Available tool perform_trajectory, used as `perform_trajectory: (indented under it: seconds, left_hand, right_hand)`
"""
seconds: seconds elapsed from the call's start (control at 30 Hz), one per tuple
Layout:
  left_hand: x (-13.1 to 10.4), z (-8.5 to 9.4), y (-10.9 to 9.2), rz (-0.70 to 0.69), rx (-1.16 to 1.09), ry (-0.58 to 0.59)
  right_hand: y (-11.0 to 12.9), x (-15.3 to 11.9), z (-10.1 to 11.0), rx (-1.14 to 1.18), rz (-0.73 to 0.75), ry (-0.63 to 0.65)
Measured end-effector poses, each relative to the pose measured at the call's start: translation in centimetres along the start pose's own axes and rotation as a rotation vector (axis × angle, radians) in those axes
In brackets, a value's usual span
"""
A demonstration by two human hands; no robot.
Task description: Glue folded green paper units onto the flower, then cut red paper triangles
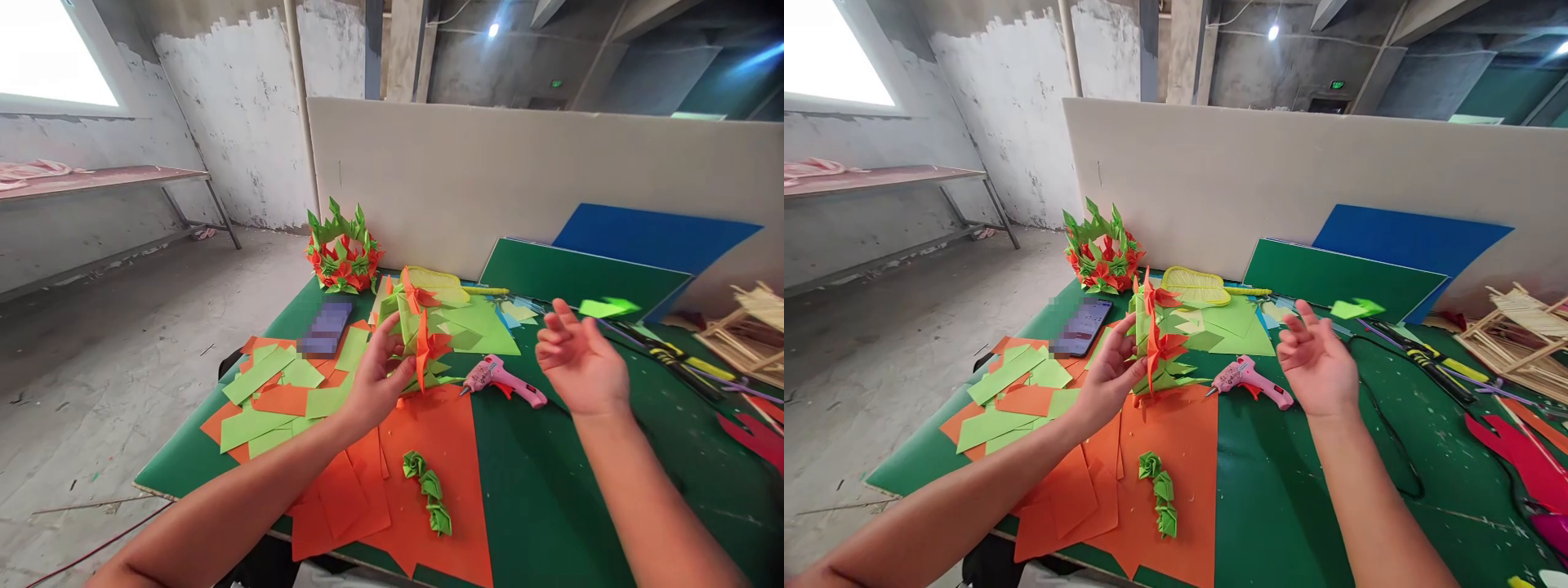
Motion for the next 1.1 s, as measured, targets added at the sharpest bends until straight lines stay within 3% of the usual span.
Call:
perform_trajectory:
  seconds: [0.07, 0.17, 0.2, 0.27, 0.37, 0.5, 0.7, 0.83, 0.9, 1.03, 1.1]
  left_hand:
    - [0.0, -0.1, -0.2, -0.008, 0.008, -0.001]
    - [0.0, -0.3, -0.3, -0.011, 0.012, 0.004]
    - [0.0, -0.3, -0.4, -0.016, 0.010, 0.007]
    - [-0.1, -0.4, -0.4, -0.024, 0.007, 0.011]
    - [-0.2, -0.5, -0.5, -0.015, 0.001, 0.013]
    - [-0.4, -0.5, -0.6, 0.017, 0.000, 0.008]
    - [-0.6, -0.5, -0.6, 0.019, 0.020, -0.014]
    - [-0.6, -0.5, -0.6, 0.031, 0.002, -0.008]
    - [-0.6, -0.5, -0.7, 0.076, -0.048, 0.012]
    - [-0.4, -0.7, -0.7, 0.207, -0.141, 0.071]
    - [-0.4, -0.8, -0.6, 0.257, -0.162, 0.086]
  right_hand:
    - [0.8, -1.3, -2.2, 0.022, -0.129, 0.237]
    - [2.3, -5.3, -7.1, -0.054, -0.404, 1.007]
    - [2.8, -6.4, -8.4, -0.124, -0.397, 1.126]
    - [3.7, -7.8, -10.9, -0.285, -0.195, 1.199]
    - [4.0, -9.0, -13.2, -0.493, -0.030, 1.218]
    - [3.5, -9.5, -13.9, -0.573, 0.039, 1.253]
    - [4.3, -9.1, -13.2, -0.413, -0.074, 1.249]
    - [6.1, -7.1, -11.4, -0.191, -0.165, 1.191]
    - [6.5, -5.3, -9.9, -0.150, -0.189, 1.033]
    - [6.3, -1.5, -7.3, -0.211, -0.188, 0.525]
    - [6.0, -0.5, -7.0, -0.238, -0.161, 0.388]
Point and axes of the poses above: each hand's wrist, its own x-axis towards the middle knuckle, its own z-axis out of the back of the hand, y = z × x, the point moved 3 cm from there along x, towards the middle knuckle, and after that the axes turned 15 degrees about z, right-handed, at the moved point
